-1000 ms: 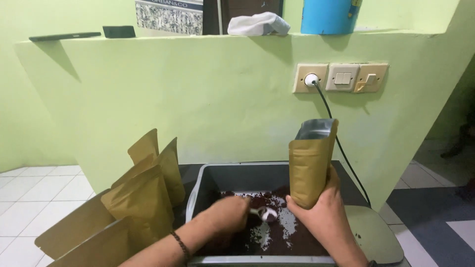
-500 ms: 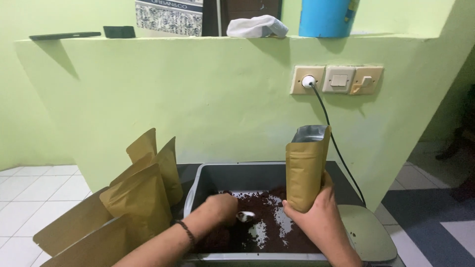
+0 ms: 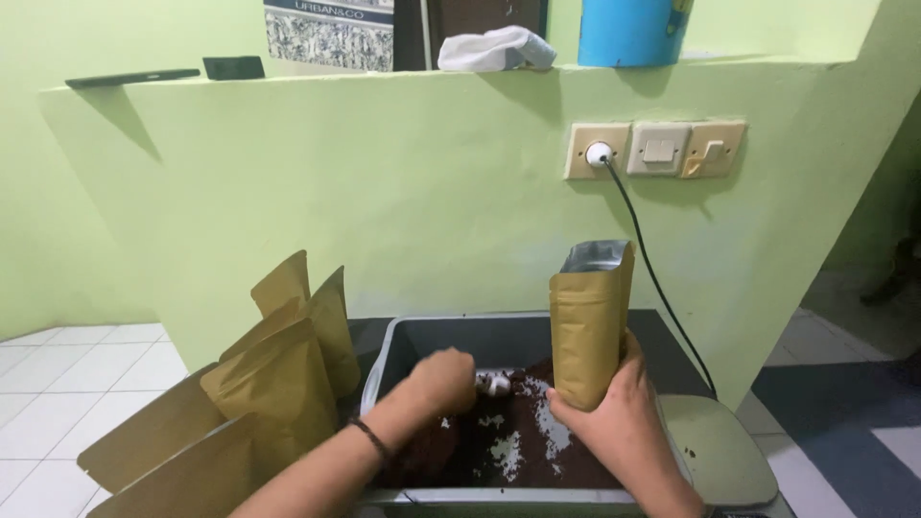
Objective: Filling and weighing coffee bags with ground coffee using a spoon and a digital scale to ensure precise weight.
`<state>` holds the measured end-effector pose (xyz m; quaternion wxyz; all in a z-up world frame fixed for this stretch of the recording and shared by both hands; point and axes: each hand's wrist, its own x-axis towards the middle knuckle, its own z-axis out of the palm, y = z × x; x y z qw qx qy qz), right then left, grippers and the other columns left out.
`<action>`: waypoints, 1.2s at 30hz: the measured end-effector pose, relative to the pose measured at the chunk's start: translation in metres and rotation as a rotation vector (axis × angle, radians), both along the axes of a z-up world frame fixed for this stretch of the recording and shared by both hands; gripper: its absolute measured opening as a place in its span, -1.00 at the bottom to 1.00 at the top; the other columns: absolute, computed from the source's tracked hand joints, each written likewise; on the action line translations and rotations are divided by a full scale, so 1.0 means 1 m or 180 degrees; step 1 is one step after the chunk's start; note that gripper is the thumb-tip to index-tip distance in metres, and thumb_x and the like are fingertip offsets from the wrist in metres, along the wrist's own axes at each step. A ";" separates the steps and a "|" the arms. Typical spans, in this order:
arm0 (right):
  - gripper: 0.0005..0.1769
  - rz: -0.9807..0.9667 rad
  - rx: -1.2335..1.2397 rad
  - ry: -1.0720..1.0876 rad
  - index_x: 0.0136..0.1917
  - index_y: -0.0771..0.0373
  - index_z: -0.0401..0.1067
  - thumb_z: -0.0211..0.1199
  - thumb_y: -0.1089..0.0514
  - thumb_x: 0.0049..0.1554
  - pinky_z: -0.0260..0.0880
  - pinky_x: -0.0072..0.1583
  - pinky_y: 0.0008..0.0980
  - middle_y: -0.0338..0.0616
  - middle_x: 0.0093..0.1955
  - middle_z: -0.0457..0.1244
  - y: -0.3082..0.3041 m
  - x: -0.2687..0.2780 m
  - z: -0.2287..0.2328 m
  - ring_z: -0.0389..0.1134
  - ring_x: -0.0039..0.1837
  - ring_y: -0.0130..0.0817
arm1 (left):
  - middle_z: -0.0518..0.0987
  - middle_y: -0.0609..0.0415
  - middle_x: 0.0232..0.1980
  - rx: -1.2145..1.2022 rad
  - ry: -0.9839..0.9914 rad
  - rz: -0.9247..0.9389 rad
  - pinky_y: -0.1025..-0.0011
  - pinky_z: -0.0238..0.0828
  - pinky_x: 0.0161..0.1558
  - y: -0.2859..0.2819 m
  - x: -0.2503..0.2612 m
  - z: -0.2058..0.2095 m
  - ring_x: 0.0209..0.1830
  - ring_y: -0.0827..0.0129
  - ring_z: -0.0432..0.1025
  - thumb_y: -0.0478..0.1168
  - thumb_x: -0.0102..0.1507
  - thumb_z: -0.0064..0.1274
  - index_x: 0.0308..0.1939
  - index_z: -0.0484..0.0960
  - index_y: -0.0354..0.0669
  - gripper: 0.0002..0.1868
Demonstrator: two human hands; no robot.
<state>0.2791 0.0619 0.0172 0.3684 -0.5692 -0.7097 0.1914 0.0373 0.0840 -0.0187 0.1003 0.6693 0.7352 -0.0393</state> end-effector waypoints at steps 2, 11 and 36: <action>0.48 -0.0014 -0.0108 0.0016 0.64 0.19 -0.26 0.62 -0.16 -0.28 0.26 0.38 0.04 0.01 0.53 0.03 -0.004 -0.001 0.005 0.15 0.47 0.03 | 0.64 0.00 -0.16 -0.0479 -0.0006 0.0095 0.44 0.61 -0.29 0.002 -0.004 -0.020 -0.30 0.33 0.55 -0.28 0.35 -0.07 -0.14 0.63 -0.25 -0.83; 0.48 0.0026 -0.0151 0.0153 0.63 0.20 -0.25 0.64 -0.13 -0.27 0.24 0.42 0.00 0.00 0.53 0.01 -0.010 0.000 0.009 0.13 0.50 -0.05 | 0.67 0.03 -0.15 -0.0538 -0.0042 0.0174 0.38 0.60 -0.26 0.002 -0.004 -0.013 -0.24 0.30 0.56 -0.20 0.36 -0.03 -0.17 0.65 -0.19 -0.82; 0.36 0.0096 -0.0061 0.0169 0.58 0.40 -0.25 0.54 -0.14 -0.15 0.21 0.41 0.34 0.45 0.42 0.04 -0.026 -0.005 0.030 0.13 0.47 0.37 | 0.72 -0.09 -0.21 0.0581 0.0673 -0.0570 0.04 0.62 -0.29 0.052 -0.054 -0.071 -0.17 0.04 0.65 -0.28 0.22 0.10 -0.05 0.69 -0.27 -0.75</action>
